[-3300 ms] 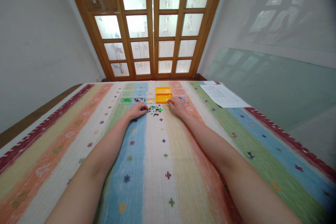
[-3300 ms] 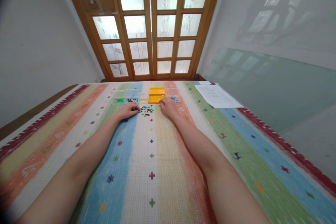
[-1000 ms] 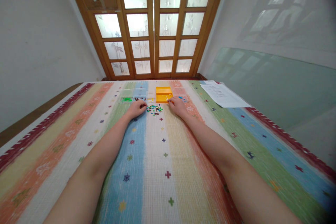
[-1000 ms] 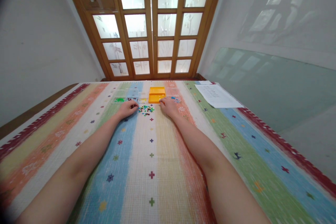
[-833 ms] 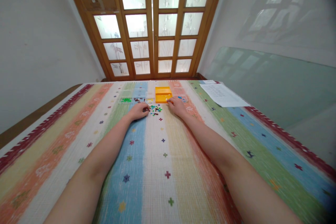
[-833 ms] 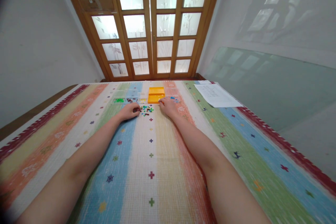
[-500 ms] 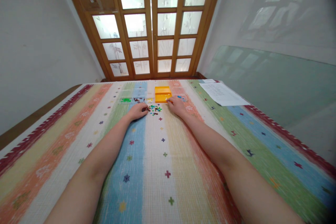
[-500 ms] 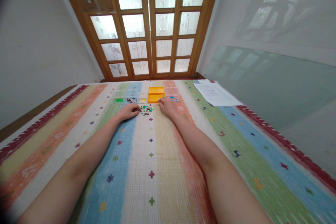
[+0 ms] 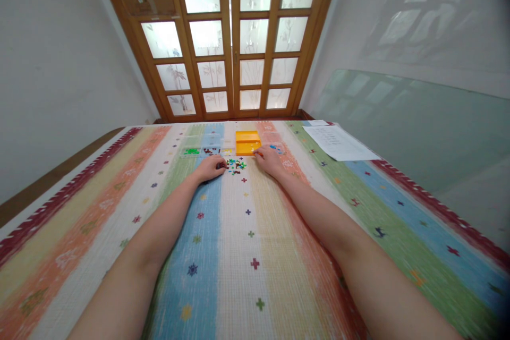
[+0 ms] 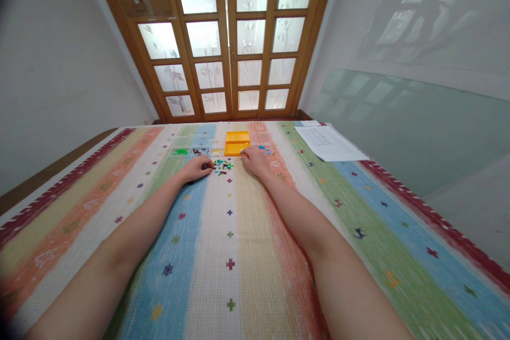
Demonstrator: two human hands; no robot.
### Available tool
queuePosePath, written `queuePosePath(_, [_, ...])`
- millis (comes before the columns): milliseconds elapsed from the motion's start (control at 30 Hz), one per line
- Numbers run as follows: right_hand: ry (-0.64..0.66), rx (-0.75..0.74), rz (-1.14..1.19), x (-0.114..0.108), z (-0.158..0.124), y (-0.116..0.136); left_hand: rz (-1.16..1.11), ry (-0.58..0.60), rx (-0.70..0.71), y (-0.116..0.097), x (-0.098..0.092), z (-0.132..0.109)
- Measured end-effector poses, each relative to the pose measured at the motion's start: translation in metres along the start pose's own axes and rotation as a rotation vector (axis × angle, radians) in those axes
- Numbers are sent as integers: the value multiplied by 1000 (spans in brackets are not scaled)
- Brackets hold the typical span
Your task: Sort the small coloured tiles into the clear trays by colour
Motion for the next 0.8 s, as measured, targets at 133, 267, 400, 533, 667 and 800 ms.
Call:
queuePosePath(133, [1, 1, -7, -1, 0, 0, -81, -49, -38, 7, 2, -1])
queuePosePath(267, [20, 25, -15, 0, 1, 0, -225, -171, -91, 14, -1, -4])
queuePosePath(400, [29, 21, -13, -1, 1, 0, -377, -326, -165, 19, -8, -5])
queuePosePath(533, [30, 23, -17, -1, 0, 1, -572, -453, -256, 29, -10, -6])
queuePosePath(667, [30, 23, -17, 0, 0, 1, -683, -568, -343, 40, -11, -8])
queuePosePath(800, [25, 18, -19, -1, 0, 1, -803, -631, -397, 46, -12, -9])
Point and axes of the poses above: each hand's wrist, its own z-axis towards the middle knuckle, its own x-axis out of the palm, y = z × x, the point moved 4 cm from there along z, towards the middle knuckle, and after that the axes turned 10 degrees about x, right-handed, at the moved point
